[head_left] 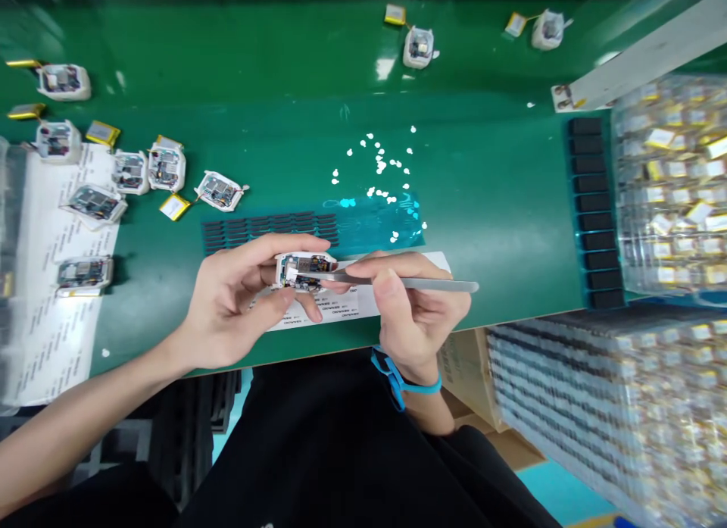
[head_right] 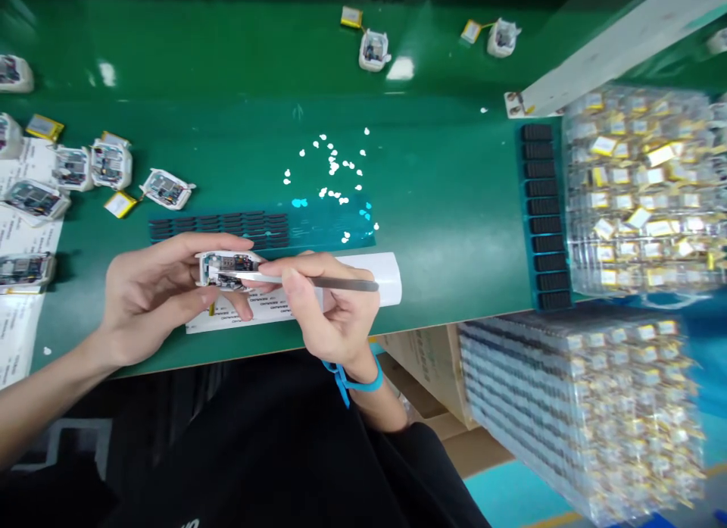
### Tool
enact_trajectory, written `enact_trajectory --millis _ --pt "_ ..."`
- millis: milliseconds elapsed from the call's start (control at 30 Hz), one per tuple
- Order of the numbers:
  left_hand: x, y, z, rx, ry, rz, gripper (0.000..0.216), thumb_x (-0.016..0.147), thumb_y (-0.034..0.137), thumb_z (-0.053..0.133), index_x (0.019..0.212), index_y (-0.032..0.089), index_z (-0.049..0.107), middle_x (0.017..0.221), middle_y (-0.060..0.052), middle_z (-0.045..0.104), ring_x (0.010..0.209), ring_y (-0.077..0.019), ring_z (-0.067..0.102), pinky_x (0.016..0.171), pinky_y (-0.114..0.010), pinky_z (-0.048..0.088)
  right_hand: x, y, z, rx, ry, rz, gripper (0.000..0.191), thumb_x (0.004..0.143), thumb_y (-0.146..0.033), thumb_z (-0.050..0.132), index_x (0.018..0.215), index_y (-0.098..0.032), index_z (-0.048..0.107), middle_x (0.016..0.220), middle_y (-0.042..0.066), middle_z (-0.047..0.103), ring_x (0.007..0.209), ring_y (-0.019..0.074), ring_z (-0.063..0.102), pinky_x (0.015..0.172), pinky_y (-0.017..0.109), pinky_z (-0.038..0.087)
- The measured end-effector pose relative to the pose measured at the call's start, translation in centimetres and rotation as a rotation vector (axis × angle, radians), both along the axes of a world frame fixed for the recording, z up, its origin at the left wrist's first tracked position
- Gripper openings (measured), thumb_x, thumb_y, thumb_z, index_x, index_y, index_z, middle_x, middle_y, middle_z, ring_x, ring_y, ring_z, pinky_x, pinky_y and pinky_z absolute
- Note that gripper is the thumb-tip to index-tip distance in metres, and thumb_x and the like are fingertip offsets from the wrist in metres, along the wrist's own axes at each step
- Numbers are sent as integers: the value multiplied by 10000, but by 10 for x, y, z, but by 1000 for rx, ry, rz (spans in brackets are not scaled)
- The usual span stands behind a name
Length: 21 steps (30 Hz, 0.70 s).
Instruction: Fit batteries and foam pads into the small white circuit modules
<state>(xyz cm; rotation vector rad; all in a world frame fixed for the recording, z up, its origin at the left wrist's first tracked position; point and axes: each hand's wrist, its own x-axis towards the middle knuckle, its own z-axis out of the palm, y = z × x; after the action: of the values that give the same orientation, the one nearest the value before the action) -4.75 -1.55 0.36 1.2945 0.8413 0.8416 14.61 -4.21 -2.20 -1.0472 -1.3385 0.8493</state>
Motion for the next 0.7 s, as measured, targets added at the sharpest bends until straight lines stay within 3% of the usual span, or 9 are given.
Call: enact_trajectory --millis 267,433,700 --pt "3 -2 2 -31 36 -5 380 861 69 601 1190 231 702 937 -27 792 644 -209 770 635 -327 673 4 0 1 -17 44 42 186 1006 -233 577 1033 -267 758 902 -23 791 782 132 742 657 268 602" --pt "3 -5 0 -32 40 -5 389 877 58 598 1209 232 704 936 -30 793 668 -206 777 571 -271 646 5 0 0 -48 70 70 184 1002 -222 575 1022 -247 756 877 -8 797 786 140 753 688 269 622" --pt "5 -7 -1 -84 -67 -8 390 908 24 576 1235 191 708 899 -24 779 702 -168 774 677 -245 645 5 -2 -4 -18 64 52 181 998 -183 579 1032 -220 752 835 -18 795 738 118 763 633 215 618"
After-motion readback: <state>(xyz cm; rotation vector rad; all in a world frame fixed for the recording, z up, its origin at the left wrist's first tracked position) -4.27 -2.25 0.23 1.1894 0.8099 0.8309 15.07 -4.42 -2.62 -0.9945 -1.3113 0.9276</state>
